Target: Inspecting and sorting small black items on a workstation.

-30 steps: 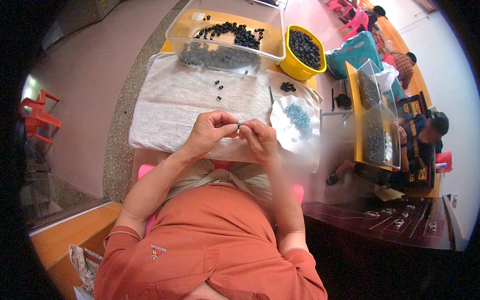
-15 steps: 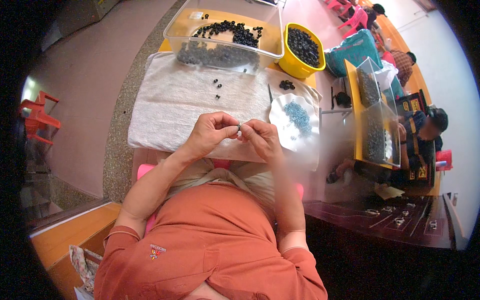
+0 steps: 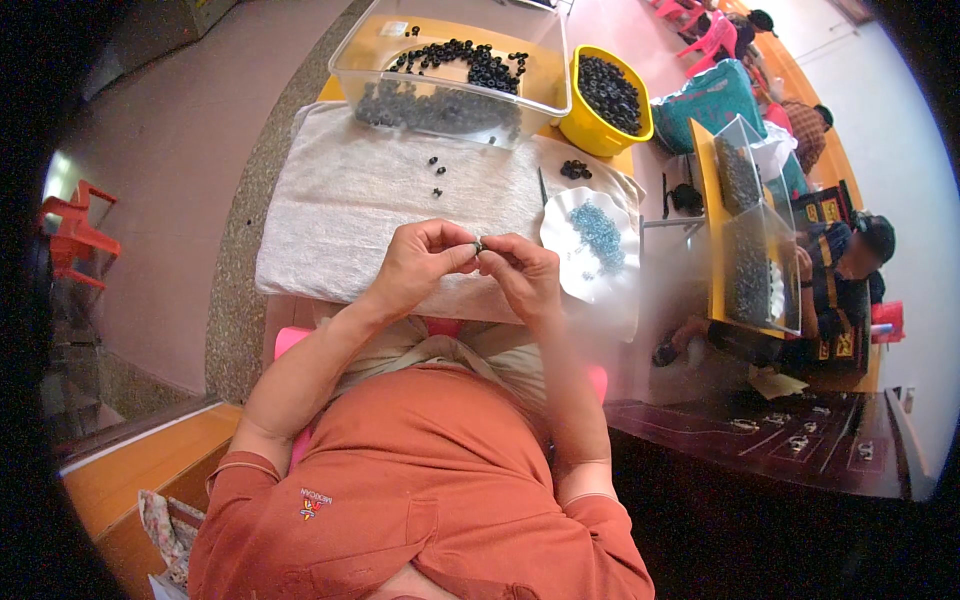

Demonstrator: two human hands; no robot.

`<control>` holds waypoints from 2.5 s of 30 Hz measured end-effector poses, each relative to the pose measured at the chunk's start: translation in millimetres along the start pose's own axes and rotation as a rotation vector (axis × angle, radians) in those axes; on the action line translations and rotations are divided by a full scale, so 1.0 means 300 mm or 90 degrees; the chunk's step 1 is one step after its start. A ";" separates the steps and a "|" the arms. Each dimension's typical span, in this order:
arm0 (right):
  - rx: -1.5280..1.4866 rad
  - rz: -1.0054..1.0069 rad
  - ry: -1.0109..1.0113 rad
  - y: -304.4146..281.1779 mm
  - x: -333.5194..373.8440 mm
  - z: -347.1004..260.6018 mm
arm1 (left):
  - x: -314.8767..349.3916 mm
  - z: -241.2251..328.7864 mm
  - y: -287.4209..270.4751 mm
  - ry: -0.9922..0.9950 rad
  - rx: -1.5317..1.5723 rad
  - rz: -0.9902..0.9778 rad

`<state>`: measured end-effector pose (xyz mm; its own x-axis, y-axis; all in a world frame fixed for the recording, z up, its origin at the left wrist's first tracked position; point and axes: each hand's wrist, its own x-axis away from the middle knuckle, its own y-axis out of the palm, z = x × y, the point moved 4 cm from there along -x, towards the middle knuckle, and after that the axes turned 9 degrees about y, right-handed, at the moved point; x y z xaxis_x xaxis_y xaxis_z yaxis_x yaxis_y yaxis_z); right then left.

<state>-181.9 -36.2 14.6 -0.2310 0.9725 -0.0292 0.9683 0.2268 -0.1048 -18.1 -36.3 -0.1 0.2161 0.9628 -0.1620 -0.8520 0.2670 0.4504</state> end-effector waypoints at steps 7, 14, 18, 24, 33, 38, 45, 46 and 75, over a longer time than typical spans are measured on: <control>0.006 -0.017 -0.013 -0.007 -0.005 0.026 | -0.001 -0.015 -0.008 0.002 0.016 0.025; -0.001 -0.012 -0.037 -0.005 -0.007 0.032 | -0.001 -0.022 -0.013 -0.011 0.010 0.011; -0.022 0.004 -0.047 0.009 -0.004 0.026 | 0.000 -0.020 -0.012 -0.030 0.055 0.017; -0.003 0.014 -0.044 0.005 -0.003 0.029 | 0.004 -0.008 -0.008 -0.045 0.072 0.018; 0.104 0.071 -0.081 0.019 0.005 0.021 | 0.011 -0.015 -0.005 -0.079 0.154 0.062; 0.244 0.116 -0.238 0.054 0.019 -0.031 | 0.014 -0.036 -0.017 -0.110 0.208 0.111; 0.400 0.204 -0.329 0.076 0.032 -0.060 | 0.023 -0.037 -0.005 -0.129 0.207 0.123; 0.414 0.213 -0.336 0.077 0.035 -0.062 | 0.024 -0.038 -0.004 -0.131 0.203 0.124; 0.405 0.162 -0.347 0.059 0.031 -0.064 | 0.032 -0.047 0.006 -0.109 0.131 0.115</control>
<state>-165.1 -22.1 31.7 -0.1863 0.7921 -0.5813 0.7975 -0.2236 -0.5603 -24.3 -27.0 -13.2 0.1625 0.9836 0.0785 -0.7731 0.0775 0.6295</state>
